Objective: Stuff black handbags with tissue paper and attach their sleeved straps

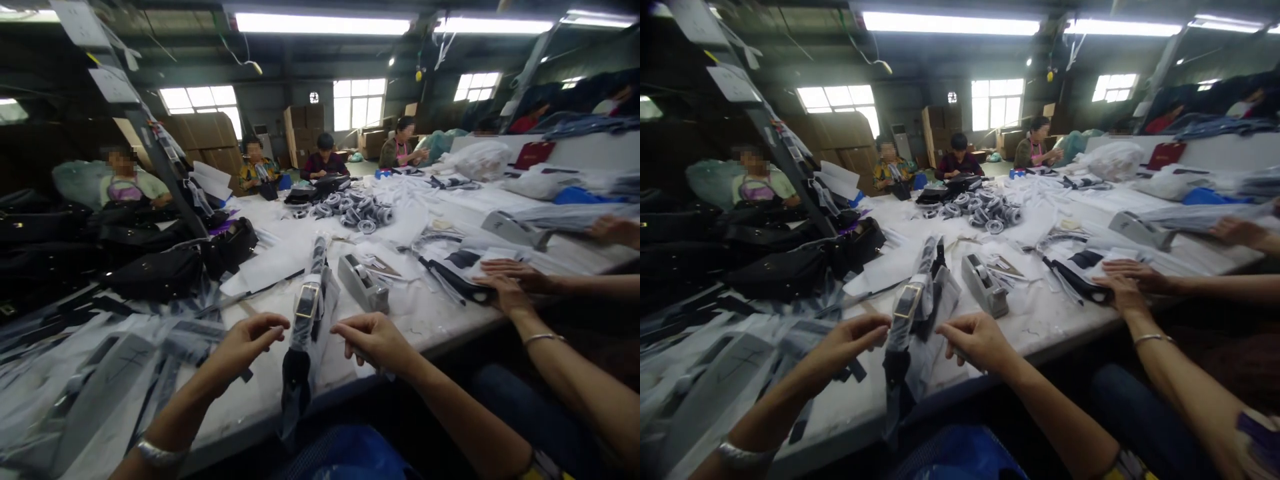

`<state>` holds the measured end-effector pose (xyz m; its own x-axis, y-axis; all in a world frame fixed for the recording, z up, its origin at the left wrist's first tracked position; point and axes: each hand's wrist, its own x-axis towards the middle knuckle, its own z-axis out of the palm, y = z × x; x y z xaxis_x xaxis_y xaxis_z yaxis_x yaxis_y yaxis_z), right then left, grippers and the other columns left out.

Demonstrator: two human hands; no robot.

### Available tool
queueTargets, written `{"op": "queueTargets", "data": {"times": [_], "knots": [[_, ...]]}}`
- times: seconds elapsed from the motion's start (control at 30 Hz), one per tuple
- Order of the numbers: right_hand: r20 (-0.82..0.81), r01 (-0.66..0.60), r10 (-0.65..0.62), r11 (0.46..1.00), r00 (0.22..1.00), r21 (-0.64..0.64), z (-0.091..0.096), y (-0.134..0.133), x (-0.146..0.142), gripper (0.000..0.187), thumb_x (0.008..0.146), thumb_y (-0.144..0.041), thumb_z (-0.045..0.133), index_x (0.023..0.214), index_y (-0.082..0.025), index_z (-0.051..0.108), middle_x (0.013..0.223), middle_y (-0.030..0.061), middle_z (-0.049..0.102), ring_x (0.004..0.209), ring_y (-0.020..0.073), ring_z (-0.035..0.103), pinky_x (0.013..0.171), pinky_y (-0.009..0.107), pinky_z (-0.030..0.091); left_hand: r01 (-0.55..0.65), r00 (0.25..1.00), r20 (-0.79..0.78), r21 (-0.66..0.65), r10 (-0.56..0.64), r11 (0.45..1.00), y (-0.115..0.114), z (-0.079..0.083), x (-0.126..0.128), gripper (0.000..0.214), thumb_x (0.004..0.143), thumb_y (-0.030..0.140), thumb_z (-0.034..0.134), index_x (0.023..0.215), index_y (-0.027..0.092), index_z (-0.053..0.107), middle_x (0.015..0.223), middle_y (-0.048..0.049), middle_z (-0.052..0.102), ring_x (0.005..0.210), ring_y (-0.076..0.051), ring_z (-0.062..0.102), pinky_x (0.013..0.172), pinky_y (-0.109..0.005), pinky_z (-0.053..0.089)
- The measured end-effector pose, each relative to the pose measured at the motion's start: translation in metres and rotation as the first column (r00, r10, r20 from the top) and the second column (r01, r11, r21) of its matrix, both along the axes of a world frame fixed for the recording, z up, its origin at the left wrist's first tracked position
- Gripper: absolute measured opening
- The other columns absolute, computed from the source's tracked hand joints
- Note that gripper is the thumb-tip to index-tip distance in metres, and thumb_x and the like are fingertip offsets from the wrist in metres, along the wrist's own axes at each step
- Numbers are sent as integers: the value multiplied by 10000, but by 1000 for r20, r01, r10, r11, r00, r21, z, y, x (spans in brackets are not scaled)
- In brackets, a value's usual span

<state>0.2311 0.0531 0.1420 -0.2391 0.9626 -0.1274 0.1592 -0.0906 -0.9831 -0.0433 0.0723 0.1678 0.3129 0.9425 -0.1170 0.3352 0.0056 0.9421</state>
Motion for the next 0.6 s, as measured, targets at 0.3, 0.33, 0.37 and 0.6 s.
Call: {"op": "queueTargets", "data": {"times": [0.3,0.33,0.37,0.6], "knots": [[-64,-153,150,987,987,-41,5,10,-41,485,791,-586,689,713,-111,741,558,24,649,393,64,515,378,166,378,414,910,-1,82,-415,907,24,-3,18,313,844,371,689,1107,214,754,947,-57,724,825,-201,598,737,-270,445],[-66,-154,152,987,986,-38,6,11,-41,492,789,-591,692,701,-108,734,561,26,650,394,63,516,378,166,378,434,900,0,80,-435,897,26,-4,18,293,843,375,689,1074,209,762,956,-62,723,852,-212,605,763,-281,448],[-66,-160,158,986,985,-36,6,11,-41,498,788,-597,693,709,-107,733,564,27,651,394,62,516,379,165,380,444,895,7,87,-447,892,26,-5,18,262,843,380,690,1019,204,772,970,-65,721,887,-223,611,798,-292,449],[-139,-212,198,972,970,-97,3,1,-27,508,856,-583,652,1114,-147,687,685,13,660,498,86,584,414,157,409,255,937,271,-93,-222,962,7,-4,6,207,856,393,686,838,191,729,881,-37,697,826,-165,608,735,-232,453]]}}
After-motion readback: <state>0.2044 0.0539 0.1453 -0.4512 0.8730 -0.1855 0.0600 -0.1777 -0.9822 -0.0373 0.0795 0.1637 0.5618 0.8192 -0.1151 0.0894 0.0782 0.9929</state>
